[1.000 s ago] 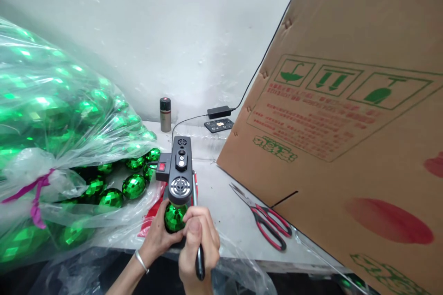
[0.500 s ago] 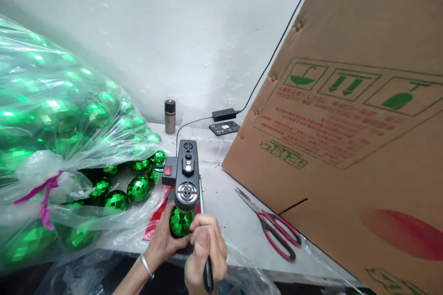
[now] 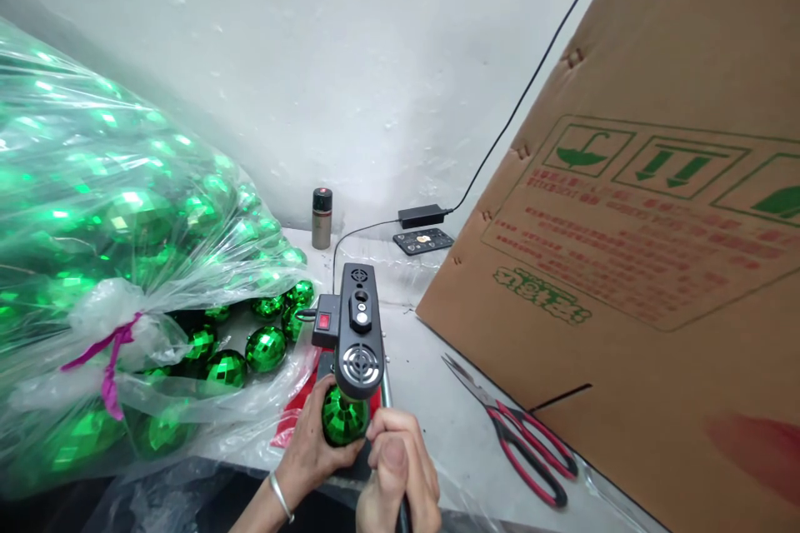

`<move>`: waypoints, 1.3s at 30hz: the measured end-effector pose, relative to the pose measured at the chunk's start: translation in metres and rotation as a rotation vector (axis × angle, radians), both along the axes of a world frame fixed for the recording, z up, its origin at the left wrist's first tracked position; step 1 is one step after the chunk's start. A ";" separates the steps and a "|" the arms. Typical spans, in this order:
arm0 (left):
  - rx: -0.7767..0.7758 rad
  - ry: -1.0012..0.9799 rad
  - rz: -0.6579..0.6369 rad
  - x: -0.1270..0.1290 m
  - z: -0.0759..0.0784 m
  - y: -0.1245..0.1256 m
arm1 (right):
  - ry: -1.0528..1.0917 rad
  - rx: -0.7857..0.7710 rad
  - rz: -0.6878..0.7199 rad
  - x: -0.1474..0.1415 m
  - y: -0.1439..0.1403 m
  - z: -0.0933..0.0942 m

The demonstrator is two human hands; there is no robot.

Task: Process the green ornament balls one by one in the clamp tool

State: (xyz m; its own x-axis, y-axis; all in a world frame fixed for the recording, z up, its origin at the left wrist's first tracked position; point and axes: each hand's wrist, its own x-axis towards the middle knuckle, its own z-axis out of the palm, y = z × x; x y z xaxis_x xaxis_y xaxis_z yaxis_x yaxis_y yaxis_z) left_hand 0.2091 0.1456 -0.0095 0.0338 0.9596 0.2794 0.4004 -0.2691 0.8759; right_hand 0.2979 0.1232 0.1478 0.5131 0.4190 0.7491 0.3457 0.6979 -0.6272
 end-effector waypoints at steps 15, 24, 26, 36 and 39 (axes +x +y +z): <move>0.039 0.019 0.019 0.003 -0.006 0.001 | 0.114 -0.008 -0.009 -0.004 -0.001 -0.011; -0.011 0.006 -0.003 0.001 0.002 0.001 | 0.019 0.014 -0.025 -0.006 -0.001 -0.027; -0.016 0.000 -0.007 0.001 0.003 0.001 | 0.004 0.014 -0.024 -0.006 -0.001 -0.036; -0.079 -0.028 -0.038 -0.004 0.020 0.002 | -0.164 -0.030 0.049 0.016 -0.001 -0.037; -0.094 -0.054 -0.053 -0.007 0.021 0.004 | -0.103 -0.214 0.072 0.015 -0.006 0.004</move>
State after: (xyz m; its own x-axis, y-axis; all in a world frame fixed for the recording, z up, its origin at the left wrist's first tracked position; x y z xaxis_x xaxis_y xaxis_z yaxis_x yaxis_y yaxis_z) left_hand 0.2018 0.1492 0.0114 0.0721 0.9789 0.1913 0.3394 -0.2045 0.9182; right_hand 0.3124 0.1171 0.1515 0.4019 0.6061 0.6864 0.3701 0.5782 -0.7272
